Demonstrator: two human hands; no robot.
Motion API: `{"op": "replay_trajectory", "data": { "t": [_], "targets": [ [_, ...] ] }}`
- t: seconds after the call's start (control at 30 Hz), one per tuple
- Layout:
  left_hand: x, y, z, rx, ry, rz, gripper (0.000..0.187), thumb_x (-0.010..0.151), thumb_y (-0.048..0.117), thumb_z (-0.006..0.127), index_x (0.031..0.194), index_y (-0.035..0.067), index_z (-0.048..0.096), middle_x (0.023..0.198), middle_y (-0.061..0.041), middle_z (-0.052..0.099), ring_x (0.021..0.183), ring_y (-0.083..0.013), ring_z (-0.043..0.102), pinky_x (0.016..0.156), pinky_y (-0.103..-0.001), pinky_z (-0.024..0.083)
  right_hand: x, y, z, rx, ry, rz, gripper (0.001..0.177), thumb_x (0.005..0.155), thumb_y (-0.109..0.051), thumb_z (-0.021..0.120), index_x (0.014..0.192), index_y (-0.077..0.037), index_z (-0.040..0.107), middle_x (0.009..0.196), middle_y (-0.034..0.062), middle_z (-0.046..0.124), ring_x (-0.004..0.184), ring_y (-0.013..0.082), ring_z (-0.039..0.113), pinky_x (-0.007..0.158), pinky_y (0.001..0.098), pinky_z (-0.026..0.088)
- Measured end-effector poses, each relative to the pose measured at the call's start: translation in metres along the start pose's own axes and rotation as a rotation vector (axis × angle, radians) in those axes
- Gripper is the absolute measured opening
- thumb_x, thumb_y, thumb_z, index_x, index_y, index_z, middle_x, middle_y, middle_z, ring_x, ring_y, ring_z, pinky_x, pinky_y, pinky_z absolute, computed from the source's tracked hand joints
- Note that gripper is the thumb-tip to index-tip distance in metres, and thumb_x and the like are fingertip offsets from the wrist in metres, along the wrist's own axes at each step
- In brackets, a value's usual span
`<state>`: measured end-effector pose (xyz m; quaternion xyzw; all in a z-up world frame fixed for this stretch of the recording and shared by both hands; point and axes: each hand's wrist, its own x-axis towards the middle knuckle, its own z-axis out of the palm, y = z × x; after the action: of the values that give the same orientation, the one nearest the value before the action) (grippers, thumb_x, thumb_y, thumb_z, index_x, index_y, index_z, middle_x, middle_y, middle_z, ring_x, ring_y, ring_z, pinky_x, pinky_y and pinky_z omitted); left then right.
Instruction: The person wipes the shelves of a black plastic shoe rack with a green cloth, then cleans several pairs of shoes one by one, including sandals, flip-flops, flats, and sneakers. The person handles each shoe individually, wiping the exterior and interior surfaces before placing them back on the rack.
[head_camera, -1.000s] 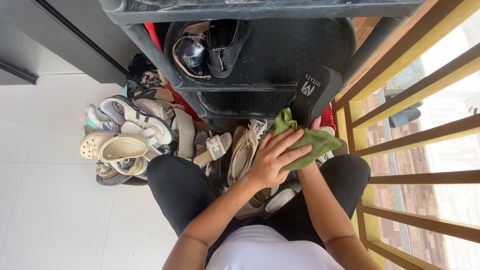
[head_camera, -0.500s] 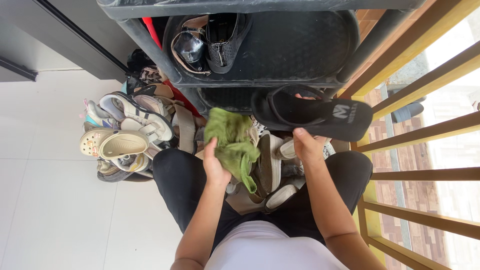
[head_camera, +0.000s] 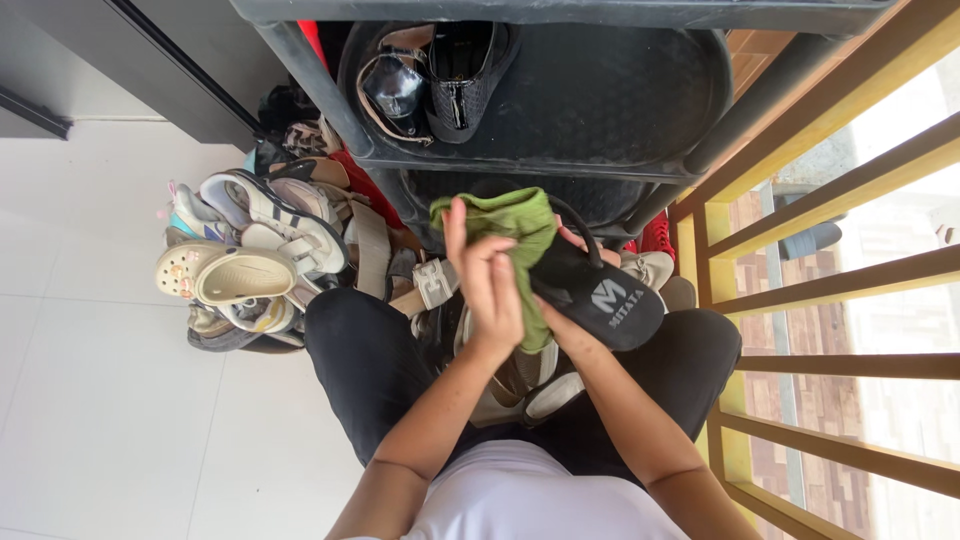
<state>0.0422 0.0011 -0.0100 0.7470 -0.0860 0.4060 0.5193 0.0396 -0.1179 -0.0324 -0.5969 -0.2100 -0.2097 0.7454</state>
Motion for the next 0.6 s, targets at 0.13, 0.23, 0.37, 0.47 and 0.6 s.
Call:
{"op": "replay_trajectory", "data": {
  "t": [0.13,0.23,0.37,0.47,0.6],
  "targets": [
    [0.018,-0.036,-0.016,-1.000,0.161,-0.415,0.027,0.119,0.025,0.040,0.123,0.004,0.056,0.154,-0.015,0.051,0.130,-0.0287,0.058,0.114,-0.043,0.050,-0.004,-0.004,0.002,0.004,-0.138,-0.191,0.078,0.084,-0.008,0.088,0.144,-0.010,0.037,0.152,0.0135,0.048,0.152,0.0297,0.045,0.133,0.0450,0.037],
    [0.021,-0.054,-0.025,-1.159,0.108,-0.555,0.022,0.112,0.017,0.050,0.129,0.005,0.056,0.138,-0.012,0.060,0.118,-0.0238,0.064,0.104,-0.038,0.054,0.003,0.013,0.005,0.254,-0.191,-0.208,0.059,0.092,-0.010,0.080,0.140,-0.009,0.047,0.152,0.0148,0.053,0.147,0.0285,0.051,0.133,0.0423,0.034],
    [0.033,-0.067,-0.032,-1.214,0.041,-0.630,0.029,0.107,0.007,0.059,0.135,0.003,0.055,0.122,-0.008,0.069,0.107,-0.0177,0.069,0.095,-0.032,0.057,0.022,0.031,-0.025,0.318,-0.417,-0.030,0.042,0.099,-0.005,0.067,0.139,-0.003,0.055,0.157,0.0244,0.043,0.148,0.0376,0.044,0.130,0.0443,0.031],
    [0.047,-0.075,-0.037,-0.814,0.006,-0.439,0.028,0.107,0.002,0.058,0.135,-0.001,0.056,0.120,-0.008,0.070,0.107,-0.0143,0.068,0.095,-0.029,0.055,0.023,0.024,-0.041,0.414,-0.398,0.474,0.050,0.101,-0.012,0.069,0.145,0.003,0.052,0.148,0.0283,0.048,0.133,0.0398,0.050,0.113,0.0494,0.044],
    [0.062,-0.087,-0.039,-0.403,-0.008,-0.268,0.027,0.107,0.003,0.055,0.133,-0.004,0.060,0.111,-0.008,0.072,0.101,-0.0115,0.069,0.091,-0.026,0.055,0.021,0.007,-0.030,1.043,-0.514,1.092,0.073,0.099,-0.051,0.063,0.142,0.005,0.049,0.127,0.0350,0.061,0.112,0.0489,0.067,0.087,0.0582,0.061]
  ]
}}
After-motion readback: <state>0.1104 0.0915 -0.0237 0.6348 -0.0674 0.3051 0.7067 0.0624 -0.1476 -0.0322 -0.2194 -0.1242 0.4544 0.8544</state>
